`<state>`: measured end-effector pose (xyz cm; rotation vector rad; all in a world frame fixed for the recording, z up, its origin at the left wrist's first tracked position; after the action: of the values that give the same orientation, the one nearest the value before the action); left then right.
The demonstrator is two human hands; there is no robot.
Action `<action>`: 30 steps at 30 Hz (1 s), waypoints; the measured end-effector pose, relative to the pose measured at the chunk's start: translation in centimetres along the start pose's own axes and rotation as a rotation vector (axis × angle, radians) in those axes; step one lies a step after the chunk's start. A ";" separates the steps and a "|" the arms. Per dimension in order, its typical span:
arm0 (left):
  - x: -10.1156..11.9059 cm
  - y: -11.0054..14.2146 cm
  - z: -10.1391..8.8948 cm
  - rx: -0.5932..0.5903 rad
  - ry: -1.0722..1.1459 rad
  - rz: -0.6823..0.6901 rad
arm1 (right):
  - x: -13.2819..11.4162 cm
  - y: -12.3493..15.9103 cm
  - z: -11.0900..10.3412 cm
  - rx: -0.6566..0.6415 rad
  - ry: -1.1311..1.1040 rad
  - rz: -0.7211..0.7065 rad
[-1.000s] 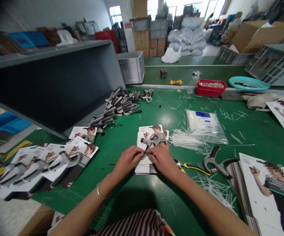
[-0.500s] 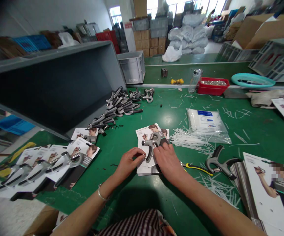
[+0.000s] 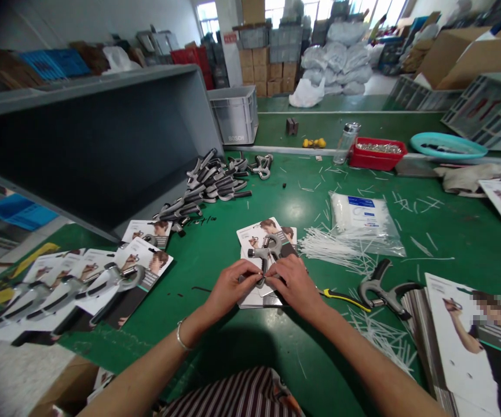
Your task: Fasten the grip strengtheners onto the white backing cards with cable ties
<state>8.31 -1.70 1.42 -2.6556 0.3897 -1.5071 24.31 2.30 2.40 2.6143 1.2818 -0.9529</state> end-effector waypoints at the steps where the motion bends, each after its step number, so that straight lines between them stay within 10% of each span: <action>1: 0.0 0.0 0.0 0.004 -0.004 0.000 | 0.1 0.0 0.1 0.034 -0.023 0.017; 22: -0.3 0.0 -0.2 -0.016 0.067 -0.073 | -1.3 -0.3 -0.8 -0.064 0.351 -0.066; 30: 1.9 -0.4 -0.4 -0.219 -0.261 0.004 | -1.7 -0.8 -0.7 -0.048 0.221 -0.062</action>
<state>9.00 -1.77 3.30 -2.9653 0.5686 -1.1525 23.28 1.88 4.05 2.7181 1.4212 -0.6456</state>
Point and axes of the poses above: each hand's wrist, its own y-axis away from the middle knuckle, its own z-axis out of the palm, x = y × z, the point moved 5 cm from there along -y, towards the middle knuckle, and after that the axes turned 6 degrees about -x, right-handed, at the moved point
